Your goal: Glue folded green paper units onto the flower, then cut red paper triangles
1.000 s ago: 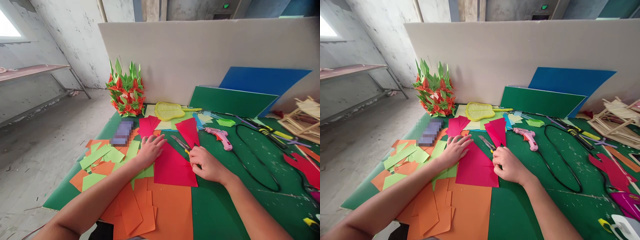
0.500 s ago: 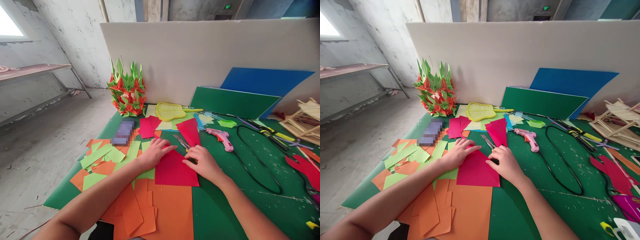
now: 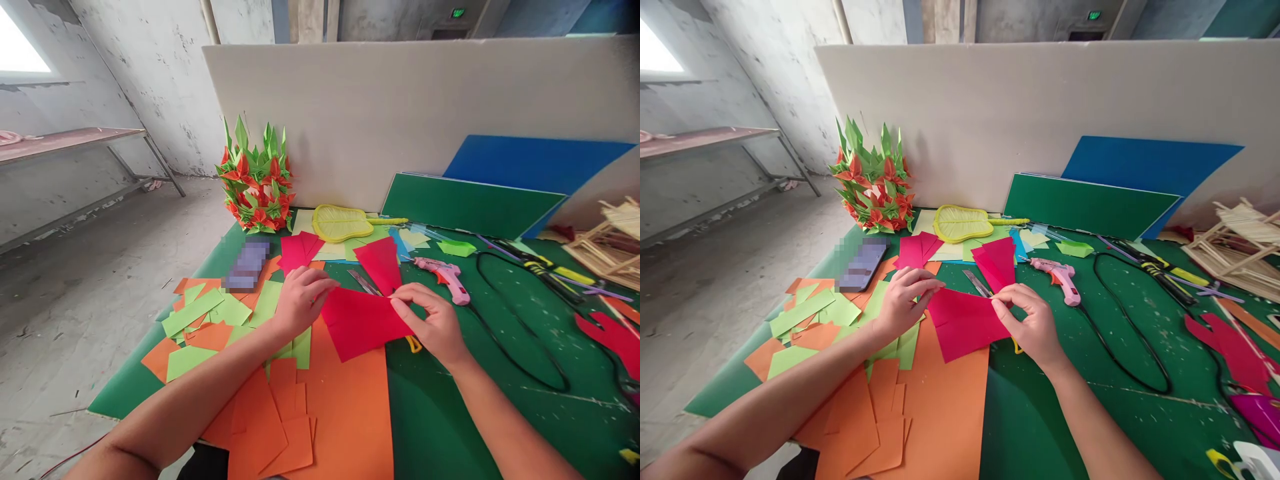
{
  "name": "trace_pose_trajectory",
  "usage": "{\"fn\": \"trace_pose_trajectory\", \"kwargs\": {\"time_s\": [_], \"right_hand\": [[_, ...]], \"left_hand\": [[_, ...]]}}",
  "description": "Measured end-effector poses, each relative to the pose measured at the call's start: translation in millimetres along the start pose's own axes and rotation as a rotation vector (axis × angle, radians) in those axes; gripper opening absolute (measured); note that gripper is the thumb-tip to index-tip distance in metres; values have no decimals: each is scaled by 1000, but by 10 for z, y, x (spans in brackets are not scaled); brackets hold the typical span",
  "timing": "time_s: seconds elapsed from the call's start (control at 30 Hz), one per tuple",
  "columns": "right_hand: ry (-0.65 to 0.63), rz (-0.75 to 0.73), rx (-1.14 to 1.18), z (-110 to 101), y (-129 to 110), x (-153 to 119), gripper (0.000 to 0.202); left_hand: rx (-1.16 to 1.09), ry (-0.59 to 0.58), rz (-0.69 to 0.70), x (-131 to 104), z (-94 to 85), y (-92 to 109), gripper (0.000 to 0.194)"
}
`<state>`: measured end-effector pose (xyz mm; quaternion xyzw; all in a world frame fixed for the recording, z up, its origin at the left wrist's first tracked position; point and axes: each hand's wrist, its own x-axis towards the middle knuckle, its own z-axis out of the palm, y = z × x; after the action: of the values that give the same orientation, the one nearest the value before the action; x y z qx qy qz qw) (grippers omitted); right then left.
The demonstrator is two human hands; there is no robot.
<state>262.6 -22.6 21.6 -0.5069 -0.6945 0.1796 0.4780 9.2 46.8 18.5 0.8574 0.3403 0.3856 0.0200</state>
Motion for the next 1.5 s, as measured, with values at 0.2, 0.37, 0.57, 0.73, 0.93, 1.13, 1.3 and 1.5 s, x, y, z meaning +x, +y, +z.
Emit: {"fn": "trace_pose_trajectory", "kwargs": {"time_s": [0.2, 0.37, 0.57, 0.73, 0.93, 1.13, 1.3, 1.5], "right_hand": [[-45, 93, 111, 85, 118, -70, 51], [-43, -68, -57, 145, 90, -38, 31], [-281, -359, -91, 123, 90, -8, 28], [-479, -461, -69, 206, 65, -52, 26], [-565, -372, -74, 214, 73, -63, 24], [-570, -287, -123, 202, 83, -54, 16], [-543, -212, -151, 230, 61, -67, 17], [-424, -59, -231, 344, 53, -66, 14]], "left_hand": [[-284, 274, -200, 19, 4, -44, 15], [-486, 197, -186, 12, -1, -82, 12], [-666, -39, -305, -39, 56, -202, 23], [-573, -239, -297, -67, 99, -235, 20], [-463, -360, -76, -71, 97, -212, 27], [-362, -442, 63, -93, 124, -214, 27], [-256, -466, 124, -81, 146, -222, 23], [-337, -569, -73, -33, 60, -224, 28]]}}
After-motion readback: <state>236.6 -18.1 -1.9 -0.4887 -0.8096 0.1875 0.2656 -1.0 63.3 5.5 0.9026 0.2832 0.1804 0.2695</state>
